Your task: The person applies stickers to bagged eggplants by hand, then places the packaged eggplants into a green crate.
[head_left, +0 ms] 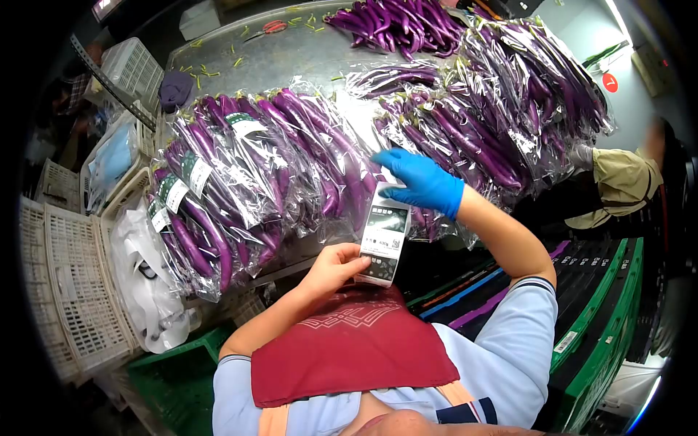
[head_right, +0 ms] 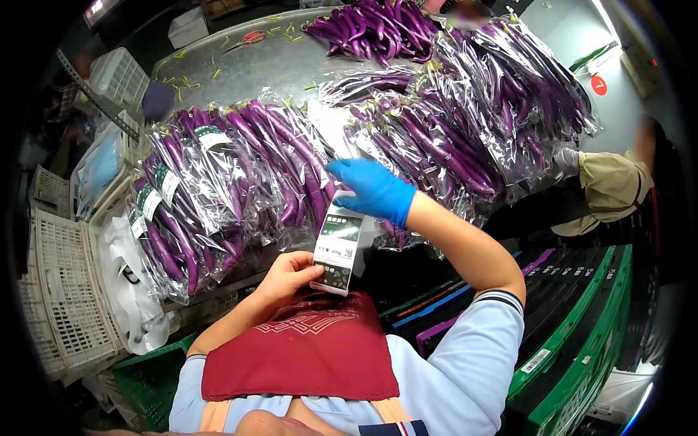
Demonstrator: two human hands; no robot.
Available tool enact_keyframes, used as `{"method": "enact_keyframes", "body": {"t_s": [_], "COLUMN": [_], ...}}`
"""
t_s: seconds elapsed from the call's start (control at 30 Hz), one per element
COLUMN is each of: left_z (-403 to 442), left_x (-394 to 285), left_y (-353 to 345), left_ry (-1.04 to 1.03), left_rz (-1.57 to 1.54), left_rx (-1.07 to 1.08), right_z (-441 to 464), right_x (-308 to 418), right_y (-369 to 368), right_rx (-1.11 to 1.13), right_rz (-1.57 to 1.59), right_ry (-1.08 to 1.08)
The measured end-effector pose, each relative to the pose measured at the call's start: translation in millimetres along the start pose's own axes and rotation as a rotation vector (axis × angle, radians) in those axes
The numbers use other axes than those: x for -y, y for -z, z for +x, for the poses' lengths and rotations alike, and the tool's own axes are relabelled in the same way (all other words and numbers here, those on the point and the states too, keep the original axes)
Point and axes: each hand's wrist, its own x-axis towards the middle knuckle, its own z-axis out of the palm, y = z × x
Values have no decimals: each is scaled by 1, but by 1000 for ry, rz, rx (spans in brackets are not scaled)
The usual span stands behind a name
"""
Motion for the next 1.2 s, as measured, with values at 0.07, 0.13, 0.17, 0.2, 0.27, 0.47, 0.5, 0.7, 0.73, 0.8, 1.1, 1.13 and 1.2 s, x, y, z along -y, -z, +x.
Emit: {"method": "enact_keyframes", "body": {"t_s": [0.07,0.13,0.17,0.2,0.27,0.47,0.5,0.7,0.73,0.8,1.1,1.13,1.2], "left_z": [3,4,4,4,4,3,2,-4,-3,5,7,8,12], "left_x": [5,8,8,8,10,10,10,14,18,44,33,34,37], "left_y": [0,2,1,-2,-3,-5,-6,-6,-5,9,22,24,27], "left_ry": [-39,-78,-92,-106,-129,-71,-49,154,165,173,173,172,173], "left_rz": [-33,-25,-22,-18,9,59,37,-8,67,167,93,88,91], "left_rx": [-51,-88,-103,-118,-130,-143,-143,-64,-22,49,-14,-11,0], "right_z": [-5,-17,-19,-27,-37,-32,-27,48,71,114,183,166,136], "right_x": [19,44,53,51,46,43,32,-60,-74,-86,-67,-72,-83], "right_y": [6,7,6,-8,-33,-35,-34,7,16,32,-12,-34,-80], "right_rx": [-117,114,310,239,187,225,121,-71,-97,-214,-848,-649,-406], "right_rz": [-109,141,109,96,58,-28,-45,543,377,129,-240,-200,-99], "right_ry": [114,-22,-60,12,63,1,12,-358,-346,-282,693,689,663]}}
